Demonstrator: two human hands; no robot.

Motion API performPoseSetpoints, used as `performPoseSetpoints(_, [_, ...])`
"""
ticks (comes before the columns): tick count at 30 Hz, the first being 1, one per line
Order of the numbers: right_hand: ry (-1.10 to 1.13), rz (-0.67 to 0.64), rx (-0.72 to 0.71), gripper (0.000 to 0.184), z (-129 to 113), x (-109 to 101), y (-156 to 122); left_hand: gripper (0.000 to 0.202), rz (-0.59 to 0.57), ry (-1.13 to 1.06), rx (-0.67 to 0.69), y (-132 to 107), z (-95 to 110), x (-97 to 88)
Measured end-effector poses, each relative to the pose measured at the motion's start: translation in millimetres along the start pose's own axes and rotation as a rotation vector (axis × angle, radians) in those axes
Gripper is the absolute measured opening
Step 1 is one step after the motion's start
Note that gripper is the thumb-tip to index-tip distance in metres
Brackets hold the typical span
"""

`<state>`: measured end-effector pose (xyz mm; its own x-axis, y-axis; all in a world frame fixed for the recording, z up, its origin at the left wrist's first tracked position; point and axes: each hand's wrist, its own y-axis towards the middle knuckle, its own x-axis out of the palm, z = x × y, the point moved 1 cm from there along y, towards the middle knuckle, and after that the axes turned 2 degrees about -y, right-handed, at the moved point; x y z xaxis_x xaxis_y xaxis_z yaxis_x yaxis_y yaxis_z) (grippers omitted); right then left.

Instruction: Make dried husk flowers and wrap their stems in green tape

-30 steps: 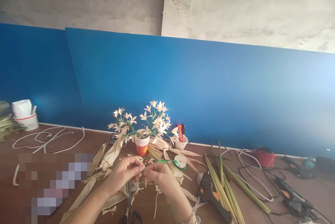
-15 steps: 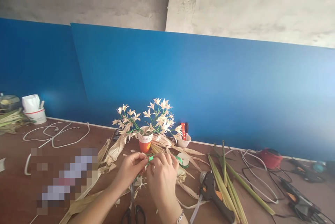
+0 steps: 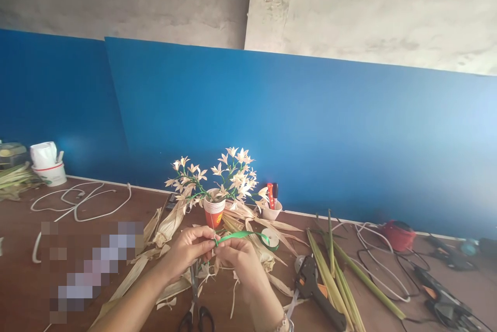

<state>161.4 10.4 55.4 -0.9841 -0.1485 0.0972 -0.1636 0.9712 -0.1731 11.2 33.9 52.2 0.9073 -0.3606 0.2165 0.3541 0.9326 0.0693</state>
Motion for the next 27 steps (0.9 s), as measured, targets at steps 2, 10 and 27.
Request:
performPoseSetpoints(2, [0.061,-0.054,0.035,0.012,-3.1,-1.7,-3.0,0.025,-0.046,-0.020,-0.011,-1.9,2.4,0.0])
performPoseSetpoints(10, [0.006,-0.284,0.038,0.012,-9.0,-3.1,-2.1,0.026,-0.129,0.019,-0.004,-6.7,6.8,0.6])
performPoseSetpoints(27, [-1.069,0.611,-0.650,0.013,4.7,16.3,-7.1,0.016,0.140,0.290,0.038,2.9,-13.6,6.9])
